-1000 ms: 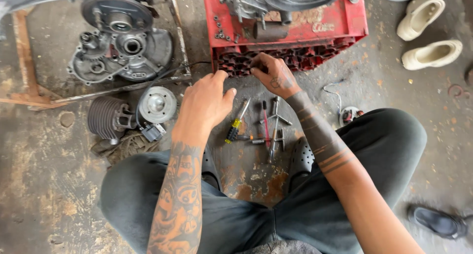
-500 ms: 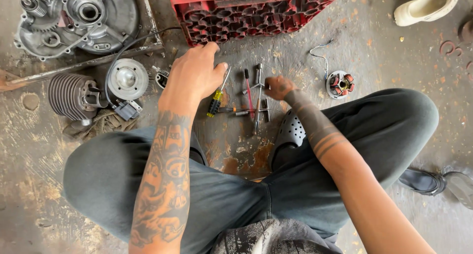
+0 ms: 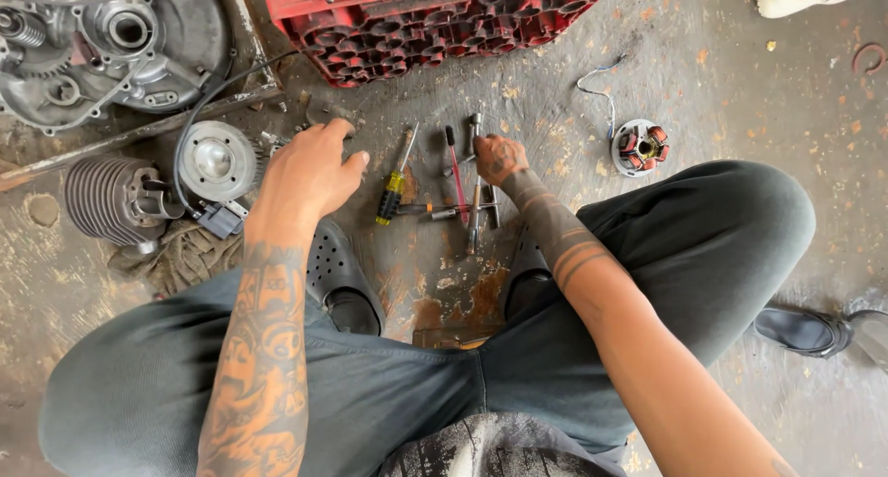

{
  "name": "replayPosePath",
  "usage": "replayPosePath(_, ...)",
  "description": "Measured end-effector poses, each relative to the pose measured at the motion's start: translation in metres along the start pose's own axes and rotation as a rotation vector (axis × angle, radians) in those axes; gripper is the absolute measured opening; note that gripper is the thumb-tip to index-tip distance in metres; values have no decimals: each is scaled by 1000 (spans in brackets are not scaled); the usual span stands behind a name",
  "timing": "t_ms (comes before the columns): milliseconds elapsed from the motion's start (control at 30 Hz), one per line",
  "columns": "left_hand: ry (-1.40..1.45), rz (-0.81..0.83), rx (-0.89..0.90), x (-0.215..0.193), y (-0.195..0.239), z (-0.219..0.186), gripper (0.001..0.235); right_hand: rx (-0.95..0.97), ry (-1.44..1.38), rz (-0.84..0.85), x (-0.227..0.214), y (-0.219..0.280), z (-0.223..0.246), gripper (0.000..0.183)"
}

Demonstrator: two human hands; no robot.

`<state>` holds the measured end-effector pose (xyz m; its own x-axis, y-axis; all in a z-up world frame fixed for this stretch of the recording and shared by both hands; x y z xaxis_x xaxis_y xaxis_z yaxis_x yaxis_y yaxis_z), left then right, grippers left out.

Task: The person sits on the floor and works on a disassembled motorcycle engine placed on a red crate. They use a screwdriver to remove a bolt and a black rubber hose, then use a wrench to tighten bolts on the engine casing. The person also handles small metal parts and a black rubber gasket during the process.

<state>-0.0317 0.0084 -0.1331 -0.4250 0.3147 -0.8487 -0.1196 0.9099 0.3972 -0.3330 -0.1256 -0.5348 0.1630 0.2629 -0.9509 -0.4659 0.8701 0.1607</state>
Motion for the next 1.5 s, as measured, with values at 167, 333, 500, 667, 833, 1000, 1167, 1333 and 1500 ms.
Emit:
replayPosePath(167,1,16,-6,-4,-13,3,52,77,48,10,-12,-2,-3,23)
replayPosePath(333,51,1,7,-9,-29,-3,51,79,70,32,-10,-4,11,25)
replayPosePath(500,103,-12,37,-9,-43,-10,52,178,84,-6,46,-25,-26,38)
replayPosePath(667,108,-29,42,-2,-56,-8,51,116,158,20,28,-22,-13,41)
replayPosePath(833,147,-67,70,1,-58,-9,49,24,230,29,16,-22,-9,47)
replayPosePath(1000,110,-272,96,1,-55,-27,34,-14,-9,-120,-76,-10,38,33)
replayPosePath(1167,122,-320,142,-5,-45,-44,41,-19,-138,-288,-124,3,42,22)
replayPosePath(1333,139,-286,121,-16,-20,-52,44,126,-569,-238,-133,3,20,37)
replayPosePath(1500,119,-175,168,-26,5,-50,47,408,-704,-184,-140,10,6,25)
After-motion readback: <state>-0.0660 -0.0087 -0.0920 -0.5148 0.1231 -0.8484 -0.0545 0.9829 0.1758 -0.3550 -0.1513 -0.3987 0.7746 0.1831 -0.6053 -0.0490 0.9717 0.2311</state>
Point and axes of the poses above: each hand's wrist, its own y-axis away from the middle knuckle, its own x-axis out of the palm, z = x × y, the point moved 3 cm from there along -y, towards the middle knuckle, and after that the axes turned 9 degrees about -z, right-handed, at the moved point
